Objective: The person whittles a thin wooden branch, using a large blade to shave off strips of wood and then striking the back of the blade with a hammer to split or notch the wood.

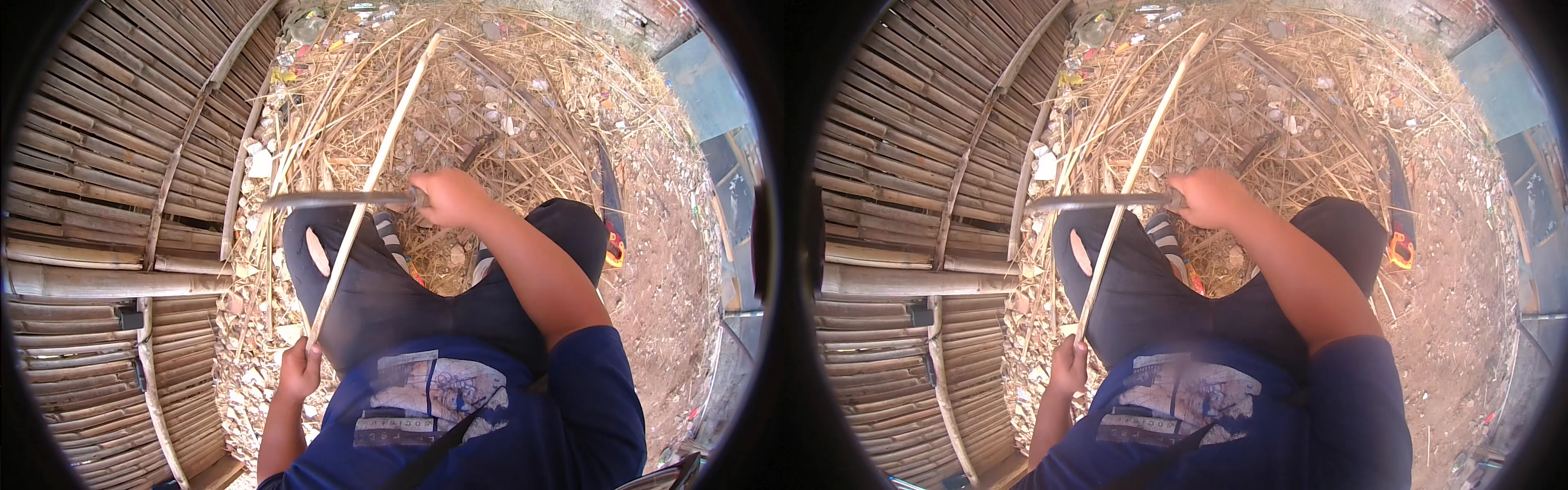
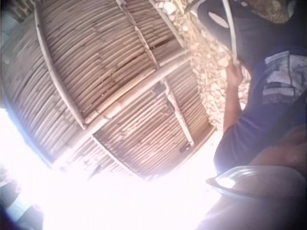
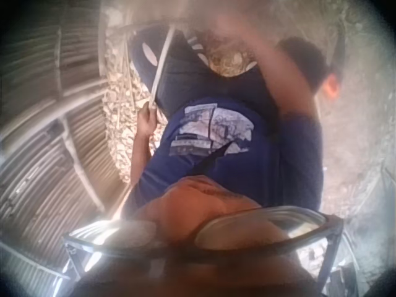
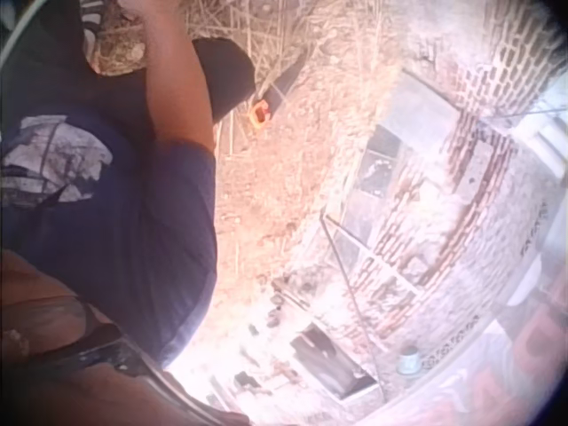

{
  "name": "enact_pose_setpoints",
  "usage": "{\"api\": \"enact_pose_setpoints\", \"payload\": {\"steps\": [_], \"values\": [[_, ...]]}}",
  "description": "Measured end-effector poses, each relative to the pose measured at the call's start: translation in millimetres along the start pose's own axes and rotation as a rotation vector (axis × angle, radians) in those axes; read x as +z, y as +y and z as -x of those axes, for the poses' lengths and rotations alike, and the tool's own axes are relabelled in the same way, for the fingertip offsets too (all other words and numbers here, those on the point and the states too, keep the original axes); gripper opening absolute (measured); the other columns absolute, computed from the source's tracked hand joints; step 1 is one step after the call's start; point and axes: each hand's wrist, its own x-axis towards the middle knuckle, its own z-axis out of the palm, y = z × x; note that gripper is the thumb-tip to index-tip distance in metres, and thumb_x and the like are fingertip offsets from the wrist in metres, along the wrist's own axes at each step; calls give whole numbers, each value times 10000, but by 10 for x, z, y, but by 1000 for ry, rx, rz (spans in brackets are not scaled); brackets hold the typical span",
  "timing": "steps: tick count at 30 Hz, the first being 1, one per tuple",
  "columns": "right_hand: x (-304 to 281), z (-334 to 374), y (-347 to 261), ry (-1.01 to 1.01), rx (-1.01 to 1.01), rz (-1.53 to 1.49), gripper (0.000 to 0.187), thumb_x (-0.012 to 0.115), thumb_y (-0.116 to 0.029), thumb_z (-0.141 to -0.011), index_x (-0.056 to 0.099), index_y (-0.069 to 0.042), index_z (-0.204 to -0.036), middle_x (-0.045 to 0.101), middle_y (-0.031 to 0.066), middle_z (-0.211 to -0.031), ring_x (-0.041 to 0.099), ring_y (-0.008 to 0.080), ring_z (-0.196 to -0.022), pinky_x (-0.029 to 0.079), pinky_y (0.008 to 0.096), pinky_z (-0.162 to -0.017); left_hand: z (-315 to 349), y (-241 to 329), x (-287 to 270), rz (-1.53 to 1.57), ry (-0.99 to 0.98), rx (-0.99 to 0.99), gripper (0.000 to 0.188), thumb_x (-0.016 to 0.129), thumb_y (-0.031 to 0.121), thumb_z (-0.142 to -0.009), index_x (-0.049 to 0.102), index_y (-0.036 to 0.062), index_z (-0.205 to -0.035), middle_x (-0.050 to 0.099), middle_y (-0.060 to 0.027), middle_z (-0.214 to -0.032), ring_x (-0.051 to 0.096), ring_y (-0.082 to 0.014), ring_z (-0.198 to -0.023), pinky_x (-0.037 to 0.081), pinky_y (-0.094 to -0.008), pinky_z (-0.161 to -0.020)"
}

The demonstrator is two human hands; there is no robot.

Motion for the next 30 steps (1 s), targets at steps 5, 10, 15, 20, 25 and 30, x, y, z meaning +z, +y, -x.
{"api": "enact_pose_setpoints", "payload": {"steps": [5, 10, 15, 20, 25, 30], "values": [[95, -86, -167, 39, -24, -21, 287, 744, -180, -763, 661, -100, -1026, 694, 167, -784, 691, 395, -762, 548, 504, -667, 39, -123, 39, 215, -16, -80, 385, 501, 318, -1083, 587, -16, -912, 531, -24, -644, 464, -109, -601, 414, -302, -569], [0, 22, -411, -71, -110, 96, 320, 742, -175, -761, 678, -97, -1065, 715, 149, -798, 710, 349, -750, 556, 490, -655, 179, -105, -102, 228, -179, -180, 418, 475, 354, -1092, 582, -8, -913, 510, 3, -652, 435, -85, -613, 396, -291, -565], [177, -92, 183, -60, 216, -217, 334, 730, -176, -771, 696, -53, -1080, 724, 178, -826, 718, 331, -759, 578, 457, -688, 127, 57, -27, 258, -198, -193, 487, 463, 427, -1091, 603, -13, -935, 520, 9, -660, 443, -94, -620, 408, -302, -570], [3, -50, 49, 3, 121, -106, 314, 722, -179, -774, 707, -48, -1059, 719, 200, -832, 718, 332, -762, 579, 448, -716, 229, -48, -73, 369, -238, -277, 497, 464, 444, -1090, 604, -9, -939, 526, 24, -667, 449, -94, -605, 403, -298, -561], [-16, 14, -369, -136, -20, 76, 266, 710, -161, -767, 715, -89, -1024, 715, 180, -814, 712, 356, -774, 569, 463, -717, 253, -116, -85, 360, -230, -236, 473, 482, 404, -1089, 610, -19, -921, 537, -5, -645, 470, -111, -585, 415, -310, -555], [93, -67, 63, -141, 72, -97, 229, 693, -150, -756, 723, -114, -980, 715, 166, -807, 705, 376, -778, 555, 487, -717, 77, 130, -96, 91, -165, -139, 432, 497, 353, -1082, 617, -34, -931, 559, -74, -622, 493, -131, -590, 439, -334, -571]]}}
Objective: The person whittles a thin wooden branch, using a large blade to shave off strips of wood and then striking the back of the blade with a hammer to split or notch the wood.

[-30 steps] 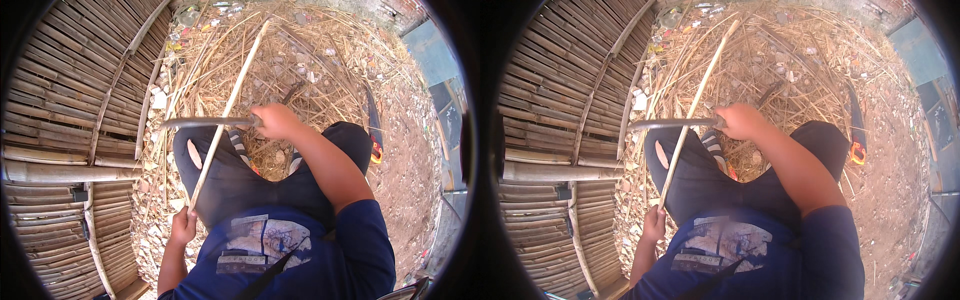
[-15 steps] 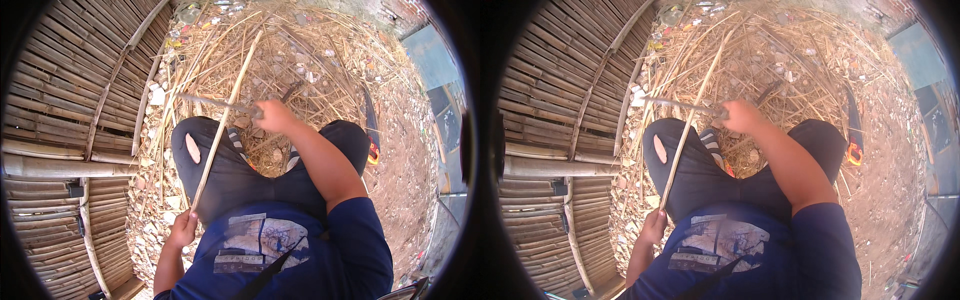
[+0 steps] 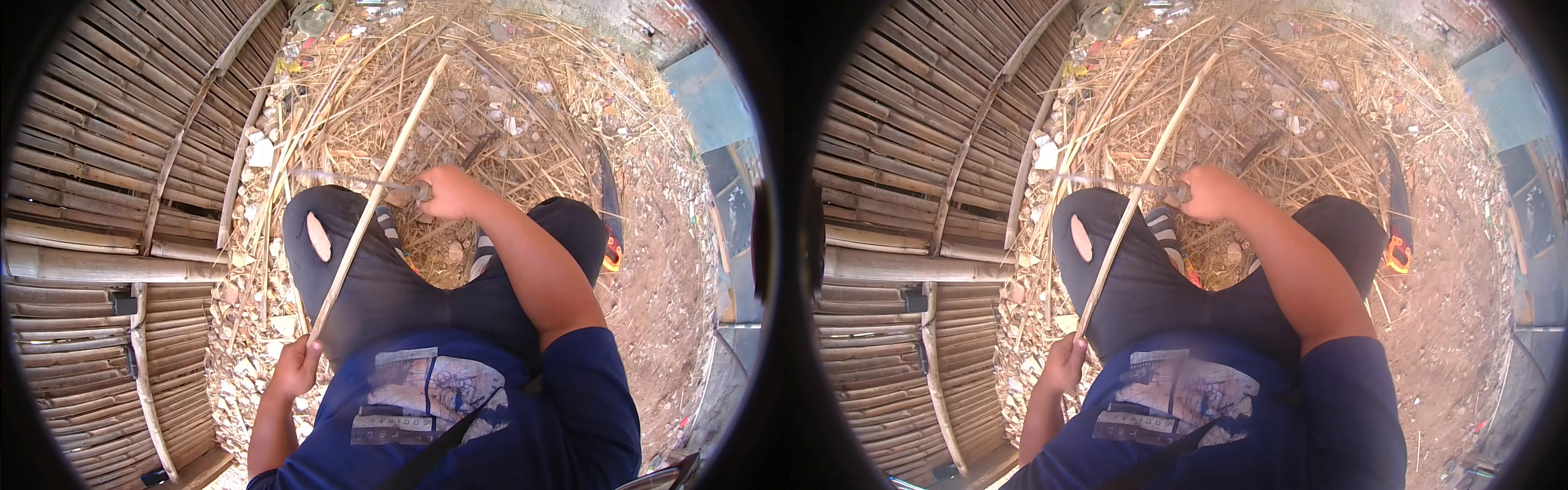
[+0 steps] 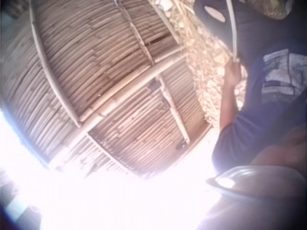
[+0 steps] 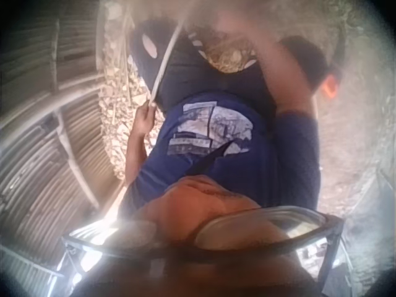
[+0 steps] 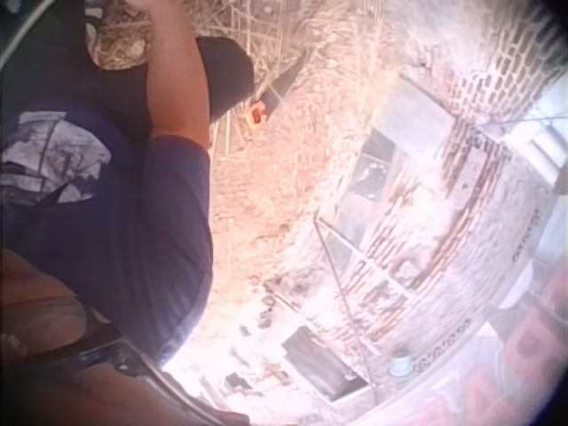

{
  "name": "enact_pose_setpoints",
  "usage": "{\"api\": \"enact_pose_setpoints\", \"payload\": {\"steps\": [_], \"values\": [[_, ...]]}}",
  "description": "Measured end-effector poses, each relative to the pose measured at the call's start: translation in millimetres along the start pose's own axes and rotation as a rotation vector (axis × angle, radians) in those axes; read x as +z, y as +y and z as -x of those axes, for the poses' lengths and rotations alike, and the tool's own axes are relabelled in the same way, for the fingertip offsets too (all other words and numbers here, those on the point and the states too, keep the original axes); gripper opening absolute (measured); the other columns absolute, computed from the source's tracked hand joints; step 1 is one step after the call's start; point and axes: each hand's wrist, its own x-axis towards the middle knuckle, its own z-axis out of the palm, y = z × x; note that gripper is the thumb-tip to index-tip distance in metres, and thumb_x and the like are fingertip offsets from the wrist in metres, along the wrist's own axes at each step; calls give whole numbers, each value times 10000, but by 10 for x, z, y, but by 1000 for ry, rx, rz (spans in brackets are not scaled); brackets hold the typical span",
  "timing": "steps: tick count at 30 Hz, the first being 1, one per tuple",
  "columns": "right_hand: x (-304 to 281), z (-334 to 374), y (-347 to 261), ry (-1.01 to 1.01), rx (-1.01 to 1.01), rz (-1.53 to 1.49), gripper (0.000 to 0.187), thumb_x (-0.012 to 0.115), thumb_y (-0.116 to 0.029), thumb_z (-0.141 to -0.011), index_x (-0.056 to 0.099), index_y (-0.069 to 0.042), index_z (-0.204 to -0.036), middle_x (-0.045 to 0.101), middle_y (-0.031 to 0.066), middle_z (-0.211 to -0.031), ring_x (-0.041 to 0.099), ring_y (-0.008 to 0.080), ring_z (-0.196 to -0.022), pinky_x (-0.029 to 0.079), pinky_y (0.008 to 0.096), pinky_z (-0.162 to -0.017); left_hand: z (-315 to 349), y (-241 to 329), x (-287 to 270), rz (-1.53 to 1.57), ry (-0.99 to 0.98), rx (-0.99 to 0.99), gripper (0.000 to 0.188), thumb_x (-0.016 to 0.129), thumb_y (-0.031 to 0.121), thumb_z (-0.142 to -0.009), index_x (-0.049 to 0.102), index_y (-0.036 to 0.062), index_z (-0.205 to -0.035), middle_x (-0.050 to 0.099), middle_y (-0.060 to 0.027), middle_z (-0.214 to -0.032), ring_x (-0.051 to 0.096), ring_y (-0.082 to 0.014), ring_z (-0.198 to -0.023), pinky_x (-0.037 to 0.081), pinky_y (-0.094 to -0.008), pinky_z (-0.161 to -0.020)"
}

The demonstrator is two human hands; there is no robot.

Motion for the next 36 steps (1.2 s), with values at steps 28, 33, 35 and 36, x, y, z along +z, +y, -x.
{"api": "enact_pose_setpoints", "payload": {"steps": [28, 33, 35, 36], "values": [[159, -25, 88, 149, 38, -158, 280, 702, -162, -770, 712, -47, -1025, 720, 175, -825, 724, 345, -754, 574, 440, -711, -18, -76, 129, -103, 156, 139, 410, 562, 315, -1052, 546, -9, -802, 536, -153, -576, 509, -274, -504, 429, -396, -534], [-51, -98, 197, 226, 187, -111, 438, 728, -197, -790, 686, 9, -1175, 721, 231, -874, 719, 382, -803, 570, 441, -761, 51, -126, 47, -31, 102, 55, 430, 533, 341, -1068, 574, -19, -838, 529, -109, -578, 488, -196, -535, 422, -367, -540], [-12, -76, 105, 197, 178, -192, 433, 726, -191, -784, 686, 6, -1167, 724, 226, -885, 713, 388, -787, 570, 450, -753, 103, -128, 45, 51, 52, -14, 439, 518, 353, -1076, 591, -24, -863, 518, -75, -579, 473, -155, -557, 419, -348, -546], [46, -68, 59, 188, 88, -147, 426, 725, -190, -781, 687, 2, -1159, 723, 218, -872, 708, 386, -771, 568, 450, -738, 98, -174, 31, 66, 29, 7, 445, 498, 360, -1084, 609, -28, -896, 510, -34, -590, 457, -114, -595, 415, -325, -559]]}}
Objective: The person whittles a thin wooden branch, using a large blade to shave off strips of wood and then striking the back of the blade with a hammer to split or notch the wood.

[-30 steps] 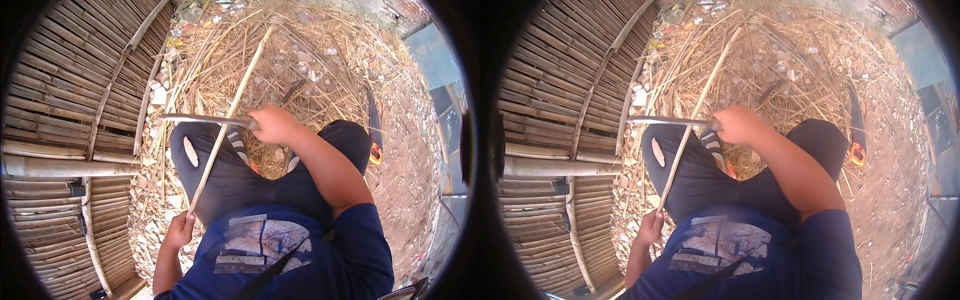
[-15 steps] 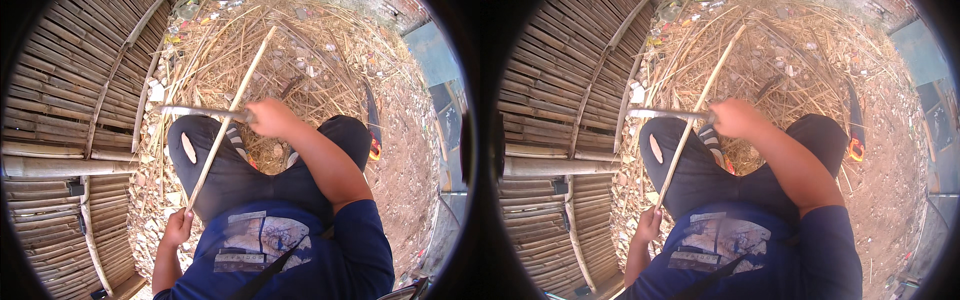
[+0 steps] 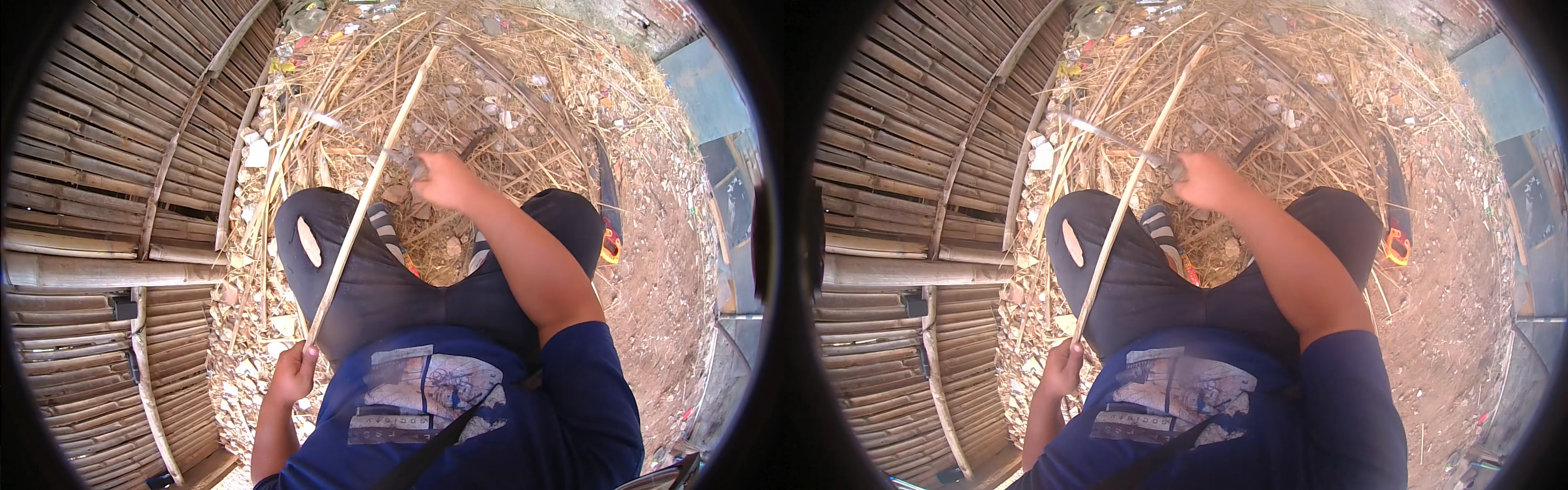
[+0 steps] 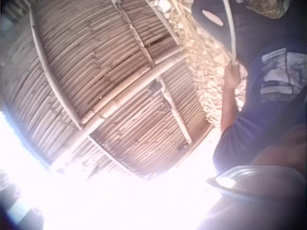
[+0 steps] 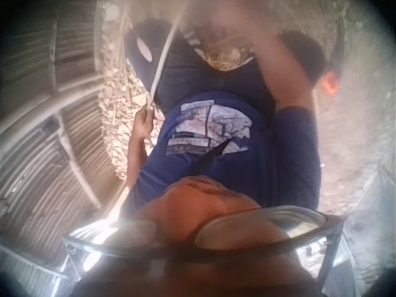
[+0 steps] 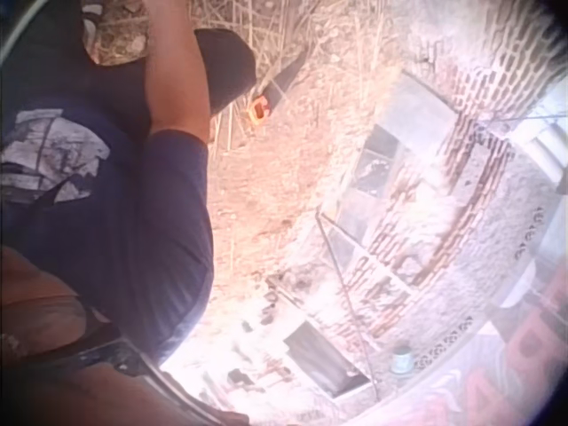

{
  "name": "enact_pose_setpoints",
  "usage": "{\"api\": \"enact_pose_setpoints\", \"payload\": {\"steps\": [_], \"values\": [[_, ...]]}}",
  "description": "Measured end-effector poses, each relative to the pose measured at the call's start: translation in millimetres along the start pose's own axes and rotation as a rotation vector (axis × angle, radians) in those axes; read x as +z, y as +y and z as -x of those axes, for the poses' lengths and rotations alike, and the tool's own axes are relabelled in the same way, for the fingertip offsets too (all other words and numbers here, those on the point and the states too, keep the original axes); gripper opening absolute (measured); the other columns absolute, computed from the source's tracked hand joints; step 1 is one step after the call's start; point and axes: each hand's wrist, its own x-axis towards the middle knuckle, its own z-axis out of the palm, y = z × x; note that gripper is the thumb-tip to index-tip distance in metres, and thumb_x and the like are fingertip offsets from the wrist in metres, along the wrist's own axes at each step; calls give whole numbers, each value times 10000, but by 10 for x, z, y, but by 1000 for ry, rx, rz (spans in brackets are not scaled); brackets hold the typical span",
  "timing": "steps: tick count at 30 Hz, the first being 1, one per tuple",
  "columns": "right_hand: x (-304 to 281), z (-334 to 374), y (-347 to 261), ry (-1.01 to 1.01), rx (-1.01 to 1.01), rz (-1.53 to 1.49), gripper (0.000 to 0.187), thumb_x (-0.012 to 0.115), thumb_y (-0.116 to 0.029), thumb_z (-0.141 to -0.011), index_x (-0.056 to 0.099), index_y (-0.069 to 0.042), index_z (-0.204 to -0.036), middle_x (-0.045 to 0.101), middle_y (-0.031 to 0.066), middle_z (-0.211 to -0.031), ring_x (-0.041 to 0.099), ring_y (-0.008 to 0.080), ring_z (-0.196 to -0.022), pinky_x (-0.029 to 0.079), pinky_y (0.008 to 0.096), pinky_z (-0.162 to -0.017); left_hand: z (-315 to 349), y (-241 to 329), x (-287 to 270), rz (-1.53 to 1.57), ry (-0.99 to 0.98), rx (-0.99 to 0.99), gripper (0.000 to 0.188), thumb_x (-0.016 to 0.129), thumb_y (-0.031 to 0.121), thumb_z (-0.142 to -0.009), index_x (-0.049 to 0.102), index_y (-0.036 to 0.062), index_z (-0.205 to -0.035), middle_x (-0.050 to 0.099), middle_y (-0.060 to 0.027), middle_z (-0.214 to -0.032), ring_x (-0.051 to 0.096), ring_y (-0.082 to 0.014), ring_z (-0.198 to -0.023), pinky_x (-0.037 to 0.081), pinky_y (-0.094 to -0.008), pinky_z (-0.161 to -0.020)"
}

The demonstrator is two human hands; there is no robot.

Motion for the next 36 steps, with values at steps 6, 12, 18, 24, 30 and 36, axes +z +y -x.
{"api": "enact_pose_setpoints", "payload": {"steps": [6, 12, 18, 24, 30, 36], "values": [[-119, 222, -512, -320, -169, 400, 423, 720, -180, -768, 698, -24, -1160, 732, 219, -918, 707, 401, -806, 572, 463, -768, -6, 73, 25, -218, 88, 103, 399, 563, 326, -1049, 581, -11, -836, 553, -153, -578, 540, -259, -507, 434, -392, -525], [-192, -84, 268, -29, 72, 126, 441, 761, -256, -750, 707, -24, -1121, 721, 250, -990, 693, 434, -931, 560, 482, -837, -108, -12, 121, -268, 187, 143, 385, 581, 296, -1032, 555, -6, -796, 563, -209, -592, 564, -388, -520, 438, -442, -523], [-116, 137, -182, -132, -30, 69, 422, 701, -144, -789, 683, -6, -1188, 724, 242, -902, 722, 371, -819, 581, 434, -770, 7, 75, 100, -235, 174, 128, 383, 582, 301, -1034, 559, -6, -806, 558, -207, -586, 558, -388, -511, 429, -446, -513], [-115, 105, 39, -74, -121, 168, 302, 695, -175, -786, 677, -55, -1062, 712, 183, -802, 711, 329, -715, 570, 414, -686, -182, 27, 137, -336, 221, 194, 367, 604, 292, -1021, 550, 3, -799, 572, -212, -597, 578, -420, -530, 442, -468, -512], [-418, -91, 380, 73, 315, -28, 407, 716, -195, -773, 696, -21, -1140, 724, 237, -998, 703, 398, -929, 561, 447, -842, -73, 22, 55, -416, 236, 191, 372, 599, 297, -1019, 558, 6, -790, 577, -215, -595, 583, -416, -531, 452, -454, -519], [-233, 53, -30, 88, 34, -20, 291, 733, -213, -803, 688, -46, -1036, 684, 184, -767, 702, 333, -724, 553, 432, -709, -45, -109, 225, -220, 219, 127, 386, 579, 323, -1032, 572, 2, -817, 588, -210, -614, 595, -381, -535, 461, -434, -533]]}}
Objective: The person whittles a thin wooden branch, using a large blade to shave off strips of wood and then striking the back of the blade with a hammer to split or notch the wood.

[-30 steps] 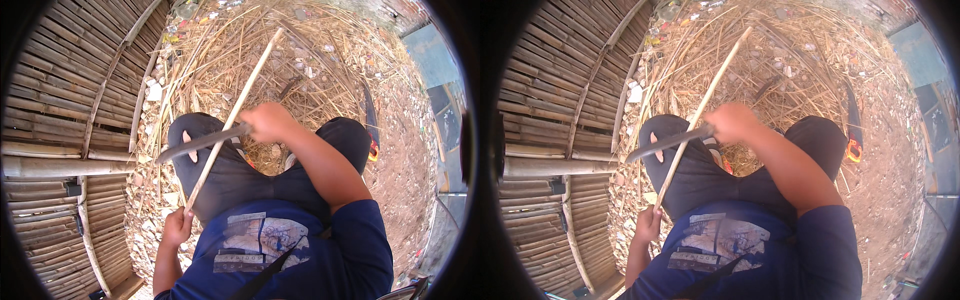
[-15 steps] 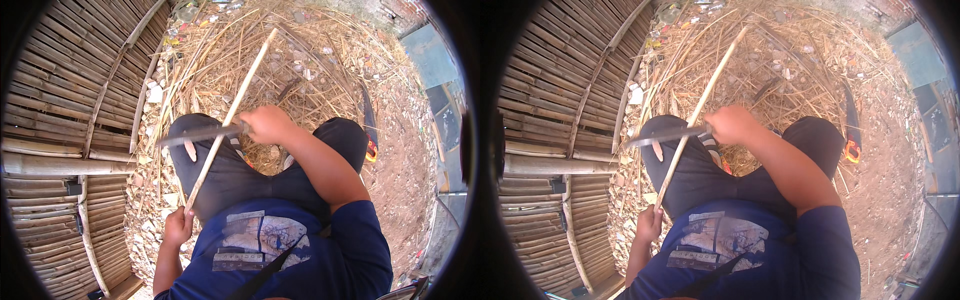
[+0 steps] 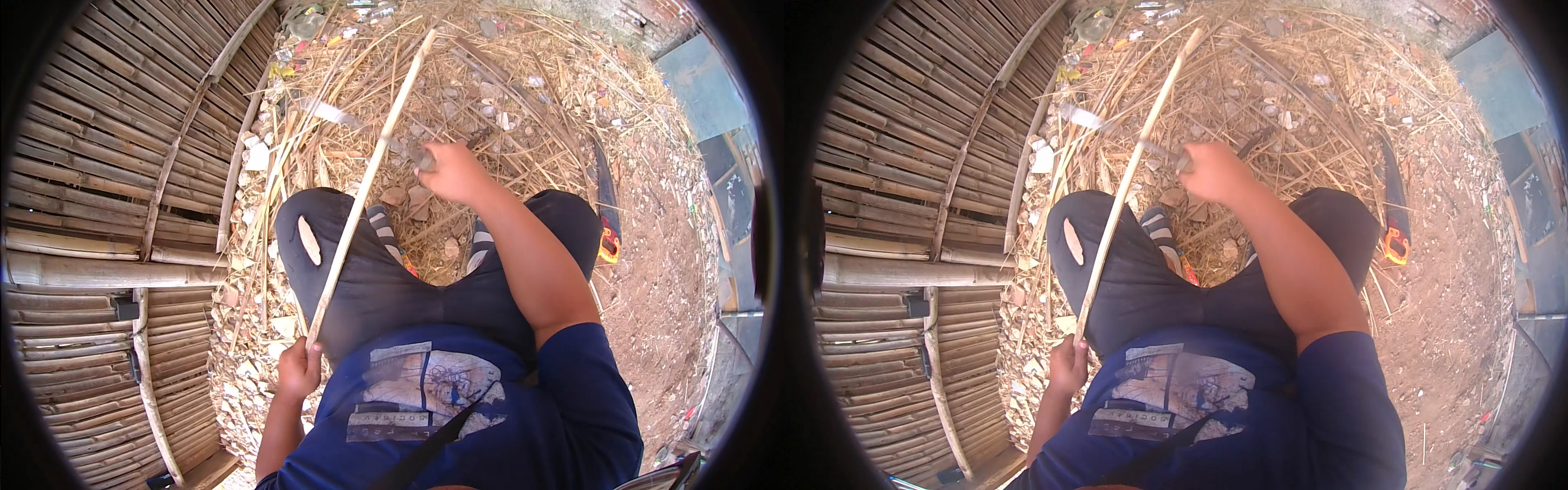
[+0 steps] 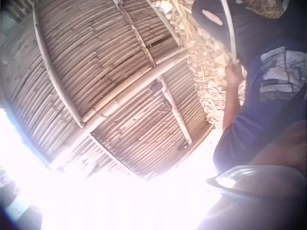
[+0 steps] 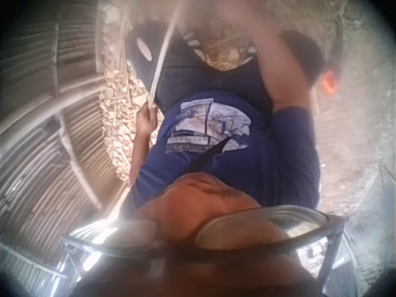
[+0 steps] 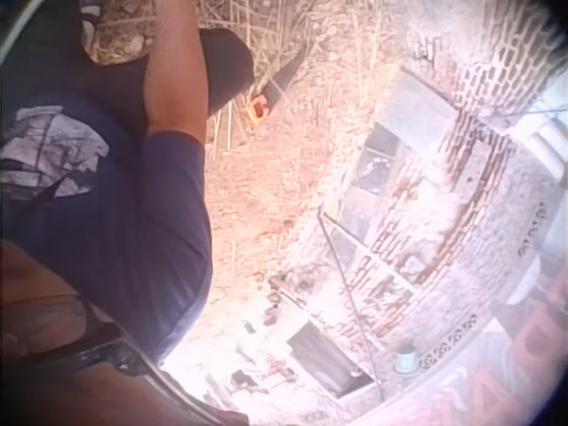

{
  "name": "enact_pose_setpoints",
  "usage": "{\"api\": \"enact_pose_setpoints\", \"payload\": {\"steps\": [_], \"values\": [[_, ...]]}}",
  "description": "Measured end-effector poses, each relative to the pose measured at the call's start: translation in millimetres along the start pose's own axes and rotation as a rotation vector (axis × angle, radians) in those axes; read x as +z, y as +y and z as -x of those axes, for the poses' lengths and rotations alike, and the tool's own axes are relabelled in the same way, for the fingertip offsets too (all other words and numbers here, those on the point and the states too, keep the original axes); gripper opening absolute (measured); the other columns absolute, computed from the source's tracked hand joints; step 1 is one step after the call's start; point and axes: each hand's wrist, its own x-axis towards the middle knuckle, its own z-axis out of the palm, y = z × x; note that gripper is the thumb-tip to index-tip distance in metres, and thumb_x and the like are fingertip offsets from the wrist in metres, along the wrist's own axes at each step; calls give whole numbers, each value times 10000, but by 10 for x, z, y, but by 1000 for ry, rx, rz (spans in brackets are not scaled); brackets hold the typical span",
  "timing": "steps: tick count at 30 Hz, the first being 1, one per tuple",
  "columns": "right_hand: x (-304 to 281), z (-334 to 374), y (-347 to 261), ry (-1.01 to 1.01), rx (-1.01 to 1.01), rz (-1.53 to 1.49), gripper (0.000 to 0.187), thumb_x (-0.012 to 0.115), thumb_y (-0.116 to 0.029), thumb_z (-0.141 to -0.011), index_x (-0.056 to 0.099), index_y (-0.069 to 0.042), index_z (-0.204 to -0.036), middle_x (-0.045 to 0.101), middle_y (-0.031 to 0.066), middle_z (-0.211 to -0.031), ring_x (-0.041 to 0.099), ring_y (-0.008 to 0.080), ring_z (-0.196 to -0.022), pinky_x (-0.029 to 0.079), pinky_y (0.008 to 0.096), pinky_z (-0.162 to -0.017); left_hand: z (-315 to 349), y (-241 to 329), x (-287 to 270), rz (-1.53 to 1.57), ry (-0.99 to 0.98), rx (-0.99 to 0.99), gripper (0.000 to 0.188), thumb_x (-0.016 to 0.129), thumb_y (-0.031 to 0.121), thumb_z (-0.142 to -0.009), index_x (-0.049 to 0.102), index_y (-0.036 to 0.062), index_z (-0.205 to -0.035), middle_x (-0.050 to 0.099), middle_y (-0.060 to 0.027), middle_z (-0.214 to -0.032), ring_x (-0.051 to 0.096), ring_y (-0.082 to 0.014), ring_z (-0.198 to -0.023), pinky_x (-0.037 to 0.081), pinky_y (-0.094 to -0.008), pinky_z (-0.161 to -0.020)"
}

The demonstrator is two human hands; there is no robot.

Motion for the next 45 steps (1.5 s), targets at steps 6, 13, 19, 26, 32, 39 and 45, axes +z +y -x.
{"api": "enact_pose_setpoints", "payload": {"steps": [6, 13, 19, 26, 32, 39, 45], "values": [[-404, 218, -220, -164, -272, 419, 209, 733, -203, -820, 700, -74, -982, 695, 172, -761, 709, 324, -727, 556, 450, -690, -86, -132, 27, -55, -7, 41, 373, 589, 317, -1021, 575, 2, -822, 579, -208, -604, 598, -412, -546, 457, -447, -522], [-538, 16, 52, 110, 38, 229, 221, 713, -192, -802, 711, -102, -1004, 713, 161, -809, 709, 368, -774, 559, 484, -719, -95, -79, 38, -71, 17, 70, 336, 599, 299, -1014, 587, 2, -858, 593, -212, -612, 620, -416, -556, 467, -450, -520], [-315, 189, -344, -172, -304, 440, 256, 724, -182, -777, 706, -68, -1006, 716, 168, -827, 709, 371, -785, 562, 462, -723, -76, -119, 70, -109, 40, 97, 318, 605, 284, -1006, 583, 4, -857, 603, -212, -619, 623, -426, -561, 472, -462, -517], [-495, -209, 370, 208, 201, 144, 426, 690, -194, -805, 683, 23, -1172, 736, 227, -971, 718, 361, -932, 567, 431, -857, -100, -72, -21, -240, 40, 68, 334, 594, 314, -1007, 580, 27, -838, 613, -210, -628, 631, -448, -590, 487, -495, -542], [-230, 131, -168, -133, -118, 286, 354, 732, -215, -817, 700, -53, -1131, 718, 197, -834, 714, 355, -785, 560, 459, -737, -16, 2, 17, -203, 58, 35, 333, 604, 321, -999, 578, 26, -847, 638, -223, -669, 634, -453, -595, 491, -510, -549], [-243, 124, 13, -217, -60, 233, 291, 699, -163, -795, 710, -38, -1057, 714, 211, -843, 707, 364, -781, 563, 464, -745, -64, 24, 82, -425, 107, 48, 330, 623, 336, -980, 557, 38, -855, 644, -226, -671, 641, -448, -584, 513, -536, -550], [-431, -33, 55, -29, 97, 117, 324, 704, -187, -823, 712, -24, -1103, 703, 223, -821, 702, 362, -767, 565, 447, -746, -33, 4, 79, -446, 121, 39, 334, 608, 335, -982, 554, 33, -849, 639, -227, -669, 639, -450, -582, 517, -534, -550]]}}
